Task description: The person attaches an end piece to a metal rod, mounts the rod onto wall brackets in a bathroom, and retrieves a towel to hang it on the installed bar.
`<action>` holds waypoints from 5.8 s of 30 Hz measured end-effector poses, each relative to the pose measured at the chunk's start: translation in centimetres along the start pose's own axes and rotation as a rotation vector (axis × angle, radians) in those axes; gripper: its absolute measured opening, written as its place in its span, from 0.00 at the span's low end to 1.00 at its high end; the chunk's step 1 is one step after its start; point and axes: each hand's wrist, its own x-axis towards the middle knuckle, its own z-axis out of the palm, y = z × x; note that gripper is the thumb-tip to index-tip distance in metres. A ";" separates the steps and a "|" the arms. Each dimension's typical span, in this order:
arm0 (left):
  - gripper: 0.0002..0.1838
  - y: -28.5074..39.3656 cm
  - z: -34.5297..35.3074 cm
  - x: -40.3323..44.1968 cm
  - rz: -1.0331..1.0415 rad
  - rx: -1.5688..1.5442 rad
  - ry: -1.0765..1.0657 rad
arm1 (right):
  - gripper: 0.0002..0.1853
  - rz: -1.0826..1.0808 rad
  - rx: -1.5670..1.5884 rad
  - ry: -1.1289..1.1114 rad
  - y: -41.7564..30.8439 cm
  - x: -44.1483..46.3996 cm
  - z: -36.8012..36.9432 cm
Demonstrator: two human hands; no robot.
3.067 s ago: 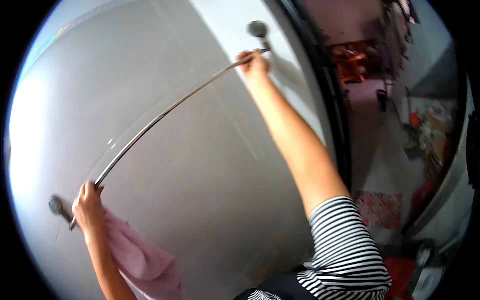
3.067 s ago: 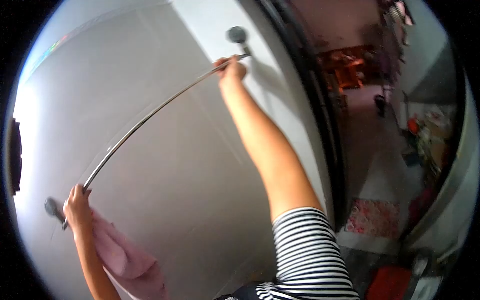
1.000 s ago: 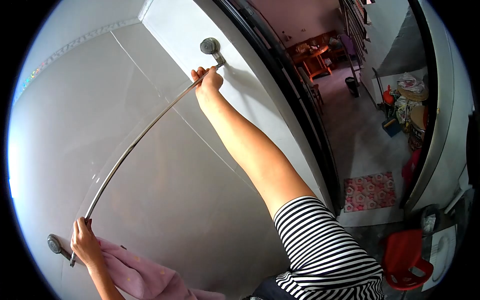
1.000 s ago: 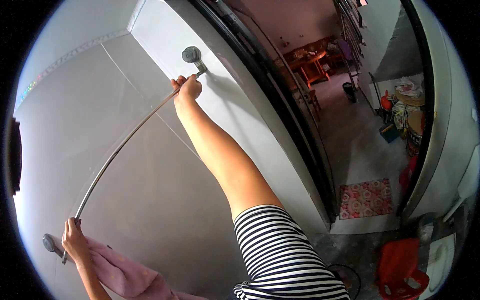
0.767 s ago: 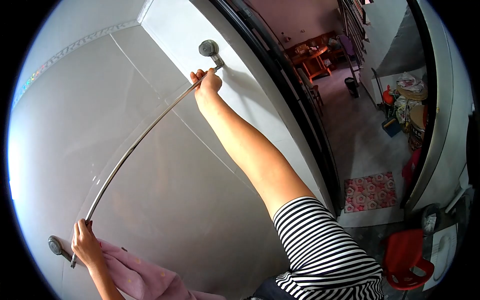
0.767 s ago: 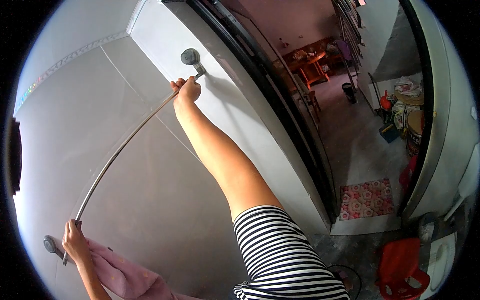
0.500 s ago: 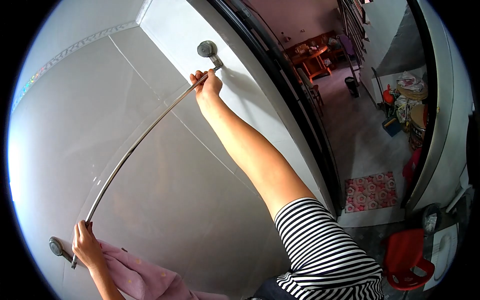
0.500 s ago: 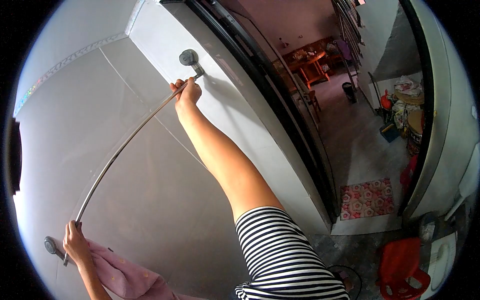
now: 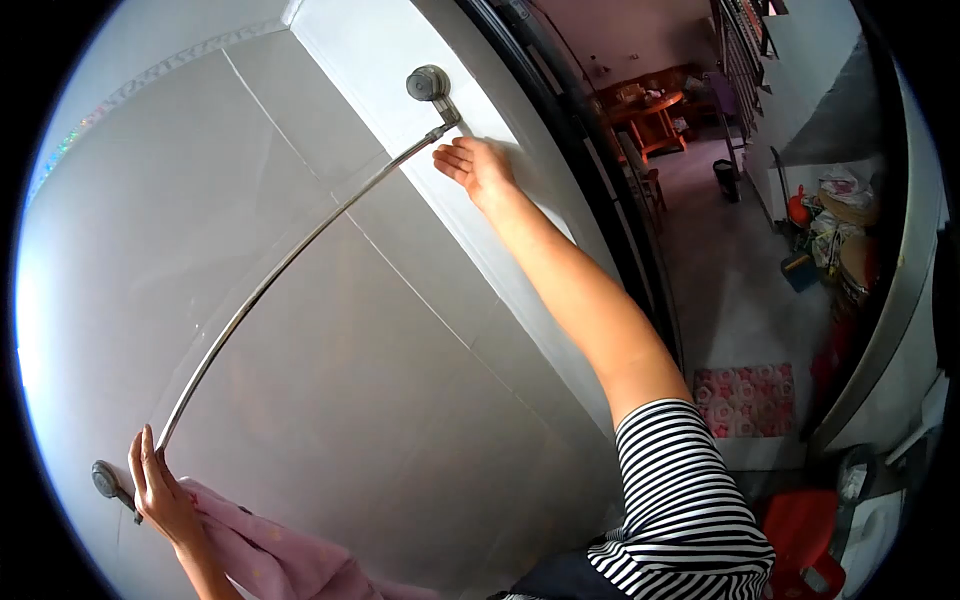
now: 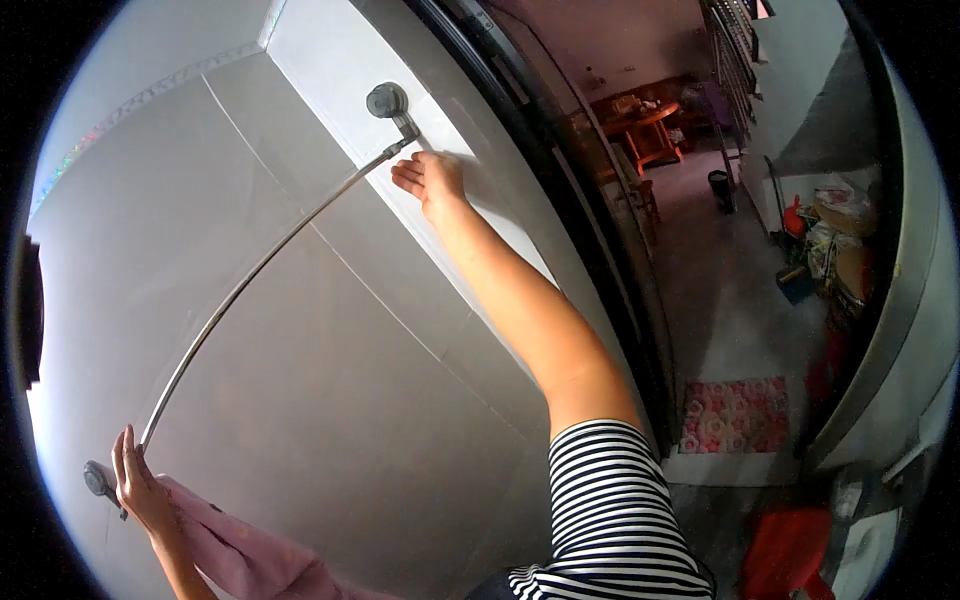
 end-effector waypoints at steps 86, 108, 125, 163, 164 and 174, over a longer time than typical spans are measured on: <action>0.11 34.7 19.1 24.9 0.144 -0.154 -0.458 | 0.06 0.220 0.292 -0.096 -0.4 2.0 0.3; 0.13 34.2 17.8 24.9 0.083 -0.100 -0.574 | 0.08 0.191 0.328 -0.011 -0.2 2.2 0.5; 0.04 34.1 18.5 25.2 0.130 -0.064 -0.599 | 0.08 0.204 0.264 -0.058 -0.2 2.0 0.4; 0.14 33.8 18.4 24.6 0.124 -0.106 -0.545 | 0.05 0.184 0.242 -0.003 -0.3 2.2 0.9; 0.14 33.8 18.3 24.7 0.124 -0.104 -0.546 | 0.05 0.185 0.243 -0.004 -0.4 2.2 0.9; 0.13 33.9 18.1 24.7 0.153 -0.086 -0.538 | 0.05 0.211 0.297 -0.042 0.0 2.7 0.5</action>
